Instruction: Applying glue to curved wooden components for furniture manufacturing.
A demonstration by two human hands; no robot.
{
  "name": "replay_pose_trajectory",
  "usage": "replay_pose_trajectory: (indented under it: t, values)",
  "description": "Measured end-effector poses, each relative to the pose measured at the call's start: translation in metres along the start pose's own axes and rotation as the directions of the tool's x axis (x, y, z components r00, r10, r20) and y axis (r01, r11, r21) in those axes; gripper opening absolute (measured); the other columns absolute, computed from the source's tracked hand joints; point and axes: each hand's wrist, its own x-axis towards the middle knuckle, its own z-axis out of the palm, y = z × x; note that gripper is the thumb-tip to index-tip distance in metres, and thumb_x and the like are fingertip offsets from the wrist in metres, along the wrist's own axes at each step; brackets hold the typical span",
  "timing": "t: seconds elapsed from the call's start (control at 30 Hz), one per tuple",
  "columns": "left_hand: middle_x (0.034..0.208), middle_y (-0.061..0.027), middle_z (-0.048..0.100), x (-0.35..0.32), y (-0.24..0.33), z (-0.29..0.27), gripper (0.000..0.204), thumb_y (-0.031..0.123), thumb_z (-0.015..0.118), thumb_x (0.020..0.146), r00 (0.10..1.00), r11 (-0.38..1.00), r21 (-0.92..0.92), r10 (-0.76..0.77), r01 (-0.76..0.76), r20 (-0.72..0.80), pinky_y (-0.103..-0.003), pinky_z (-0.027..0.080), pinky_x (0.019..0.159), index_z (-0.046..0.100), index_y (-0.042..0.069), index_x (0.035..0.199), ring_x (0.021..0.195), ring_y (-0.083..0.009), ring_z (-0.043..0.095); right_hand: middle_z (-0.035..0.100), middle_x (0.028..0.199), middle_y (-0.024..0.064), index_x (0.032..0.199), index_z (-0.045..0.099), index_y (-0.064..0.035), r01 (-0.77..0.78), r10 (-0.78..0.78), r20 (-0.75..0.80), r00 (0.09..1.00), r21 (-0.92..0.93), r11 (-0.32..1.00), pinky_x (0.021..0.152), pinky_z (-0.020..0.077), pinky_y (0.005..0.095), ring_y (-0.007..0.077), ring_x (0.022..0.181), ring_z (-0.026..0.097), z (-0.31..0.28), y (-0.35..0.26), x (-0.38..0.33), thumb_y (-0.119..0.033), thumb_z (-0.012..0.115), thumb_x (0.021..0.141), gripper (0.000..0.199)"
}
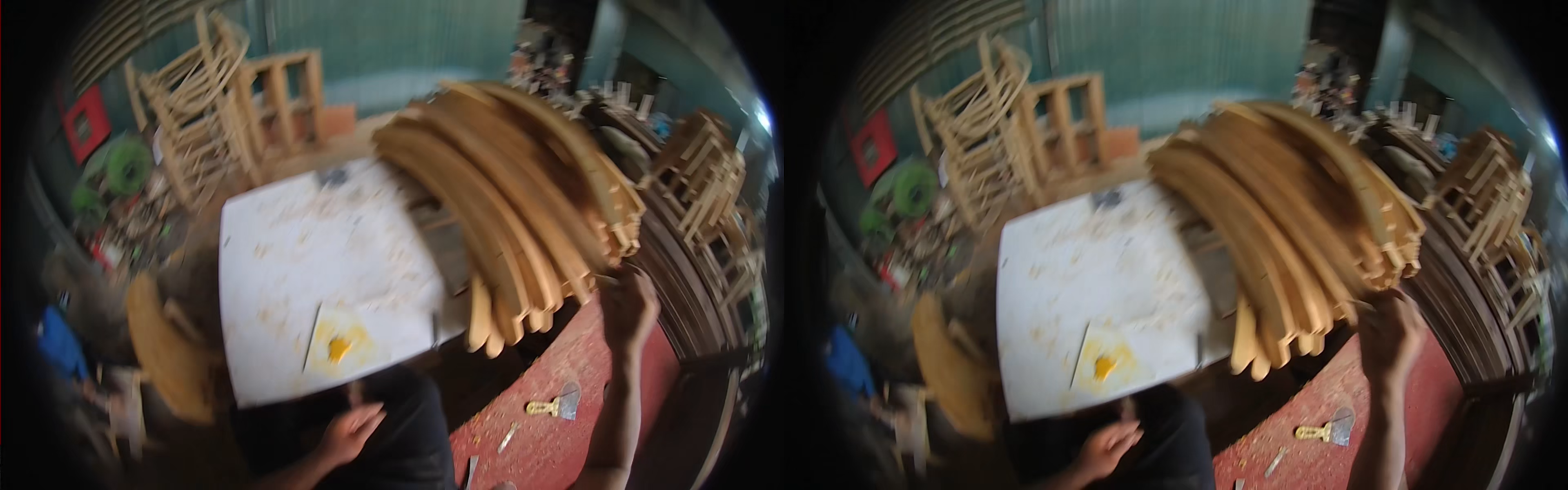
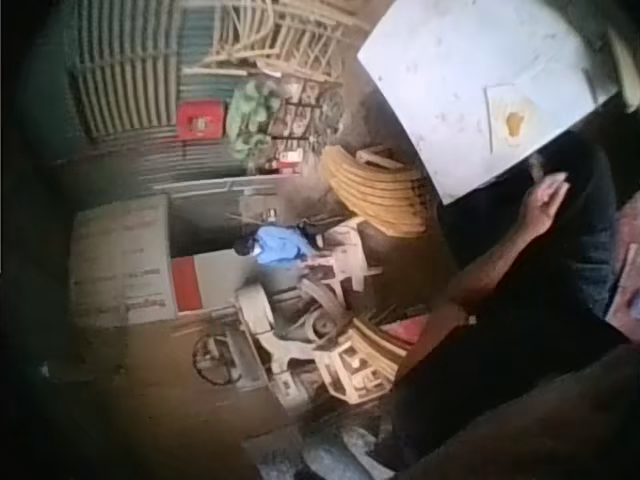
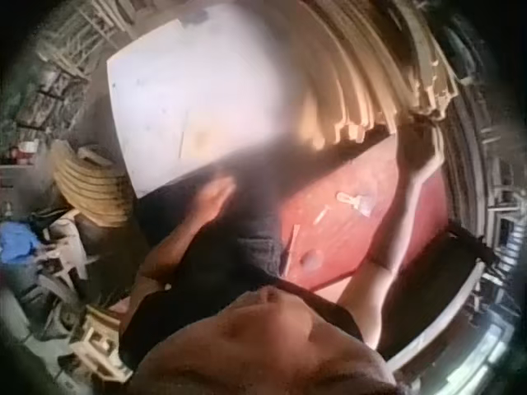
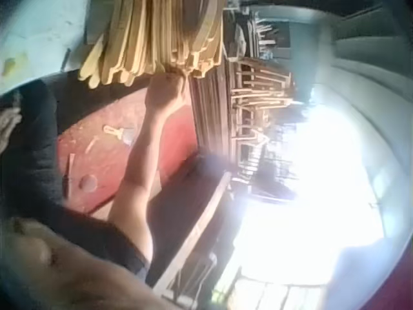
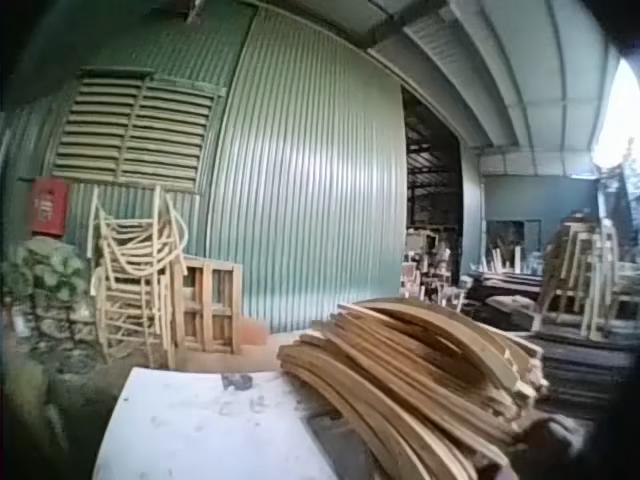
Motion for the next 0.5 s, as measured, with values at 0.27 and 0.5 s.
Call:
replay_pose_trajectory:
  t: [0.27,0.5]
  values:
    - [0.159,-0.0173,0.034,-0.020,0.065,0.058,0.071,0.036,0.048,0.108,0.969,0.906,-0.344,0.238,-0.246,-0.066,-0.042,0.036,0.115,0.010,0.009,0.162,0.141,-0.0250,0.043,0.063,0.087,-0.0001,0.095,0.068,-0.0027,-0.751,0.606,0.483,0.632,0.576,0.324,0.067,0.0450,0.0231,0.0063,0.072,0.053,-0.019,-0.190,-0.212,-0.001,0.082,0.075,0.025]
    - [0.090,-0.0068,0.060,-0.094,0.071,-0.020,0.048,0.050,0.051,0.104,0.749,0.935,-0.299,-0.059,-0.190,-0.660,-0.030,0.056,0.058,0.049,0.010,0.131,0.065,-0.0160,0.064,0.066,0.084,0.0030,0.090,0.064,-0.0048,-0.935,0.235,0.925,0.299,0.333,-0.121,0.062,0.0475,0.0215,0.0076,0.069,0.060,0.006,-0.323,-0.275,0.000,0.085,0.080,0.024]
